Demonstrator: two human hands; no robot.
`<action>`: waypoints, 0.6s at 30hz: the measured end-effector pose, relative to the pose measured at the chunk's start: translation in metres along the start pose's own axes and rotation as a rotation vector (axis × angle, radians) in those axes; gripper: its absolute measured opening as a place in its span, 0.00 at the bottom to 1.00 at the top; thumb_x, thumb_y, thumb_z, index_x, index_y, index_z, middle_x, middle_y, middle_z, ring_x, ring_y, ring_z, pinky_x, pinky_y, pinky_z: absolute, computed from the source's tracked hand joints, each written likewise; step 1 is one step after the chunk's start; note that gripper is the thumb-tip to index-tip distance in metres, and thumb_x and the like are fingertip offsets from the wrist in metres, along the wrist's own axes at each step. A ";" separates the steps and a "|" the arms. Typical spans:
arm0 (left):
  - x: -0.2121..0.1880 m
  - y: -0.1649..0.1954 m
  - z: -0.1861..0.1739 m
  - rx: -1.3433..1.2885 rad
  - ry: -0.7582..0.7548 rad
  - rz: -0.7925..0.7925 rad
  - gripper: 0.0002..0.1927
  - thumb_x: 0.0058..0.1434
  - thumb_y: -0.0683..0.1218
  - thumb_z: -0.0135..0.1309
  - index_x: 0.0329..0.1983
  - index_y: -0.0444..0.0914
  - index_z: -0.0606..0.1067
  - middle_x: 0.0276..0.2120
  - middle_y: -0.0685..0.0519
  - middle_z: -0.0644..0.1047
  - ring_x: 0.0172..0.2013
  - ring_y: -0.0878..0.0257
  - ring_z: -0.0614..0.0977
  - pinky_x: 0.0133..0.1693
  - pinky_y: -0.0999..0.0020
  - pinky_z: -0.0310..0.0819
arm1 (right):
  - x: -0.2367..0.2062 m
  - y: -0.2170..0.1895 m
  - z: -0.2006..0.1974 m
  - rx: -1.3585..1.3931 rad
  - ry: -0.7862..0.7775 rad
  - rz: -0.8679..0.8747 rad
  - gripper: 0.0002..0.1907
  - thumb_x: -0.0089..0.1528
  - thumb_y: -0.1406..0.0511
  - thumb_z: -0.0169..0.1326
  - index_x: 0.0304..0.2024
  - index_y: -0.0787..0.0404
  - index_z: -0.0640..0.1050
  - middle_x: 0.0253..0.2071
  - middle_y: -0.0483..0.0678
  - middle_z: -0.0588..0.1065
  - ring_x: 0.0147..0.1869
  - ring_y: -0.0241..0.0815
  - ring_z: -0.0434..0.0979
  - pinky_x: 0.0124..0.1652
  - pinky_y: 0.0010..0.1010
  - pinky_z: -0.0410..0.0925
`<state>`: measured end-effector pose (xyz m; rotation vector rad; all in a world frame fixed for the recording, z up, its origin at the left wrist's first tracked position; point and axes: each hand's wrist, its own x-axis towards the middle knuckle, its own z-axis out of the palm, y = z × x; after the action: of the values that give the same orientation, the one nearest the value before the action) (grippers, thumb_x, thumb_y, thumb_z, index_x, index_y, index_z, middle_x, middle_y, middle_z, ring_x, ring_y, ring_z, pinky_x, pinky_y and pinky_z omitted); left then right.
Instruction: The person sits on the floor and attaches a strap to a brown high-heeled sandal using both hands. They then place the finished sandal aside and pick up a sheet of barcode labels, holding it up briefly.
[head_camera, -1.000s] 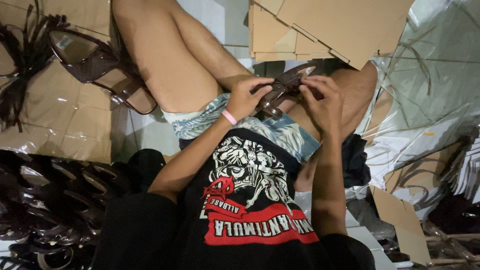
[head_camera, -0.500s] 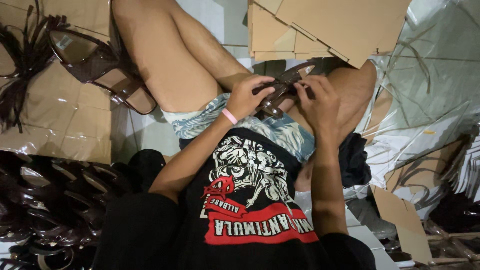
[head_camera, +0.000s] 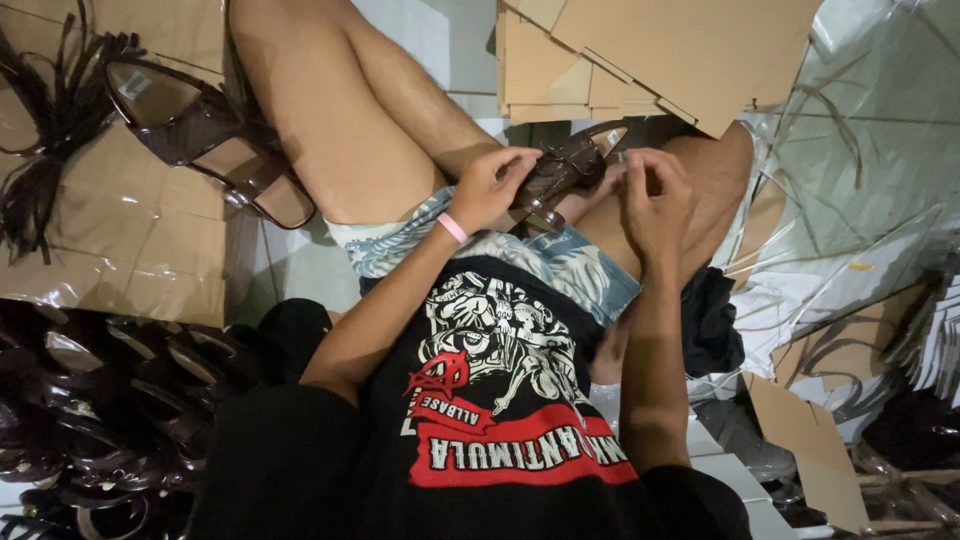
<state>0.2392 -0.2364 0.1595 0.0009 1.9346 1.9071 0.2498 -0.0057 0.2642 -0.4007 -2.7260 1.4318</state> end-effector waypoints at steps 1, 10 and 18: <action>0.000 -0.002 0.000 -0.025 -0.001 0.021 0.13 0.71 0.45 0.56 0.55 0.36 0.80 0.40 0.50 0.84 0.37 0.68 0.81 0.41 0.74 0.76 | 0.000 -0.001 0.000 -0.018 -0.017 -0.040 0.04 0.70 0.69 0.59 0.44 0.65 0.82 0.45 0.50 0.79 0.40 0.36 0.81 0.39 0.24 0.73; 0.005 -0.007 -0.002 -0.151 -0.085 -0.051 0.17 0.67 0.43 0.59 0.57 0.34 0.78 0.43 0.49 0.83 0.41 0.67 0.82 0.46 0.73 0.77 | 0.002 -0.013 0.005 -0.128 -0.111 -0.105 0.08 0.64 0.69 0.66 0.45 0.64 0.83 0.37 0.49 0.80 0.37 0.35 0.82 0.35 0.23 0.71; 0.006 0.004 -0.003 -0.269 -0.105 -0.076 0.21 0.63 0.41 0.63 0.58 0.31 0.76 0.51 0.46 0.81 0.52 0.61 0.83 0.54 0.69 0.78 | 0.003 -0.005 0.008 -0.278 -0.079 -0.162 0.05 0.67 0.68 0.65 0.45 0.63 0.84 0.38 0.50 0.80 0.37 0.37 0.78 0.35 0.27 0.69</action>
<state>0.2318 -0.2369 0.1619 -0.0501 1.5765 2.0580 0.2447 -0.0138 0.2630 -0.1278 -2.9499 1.0567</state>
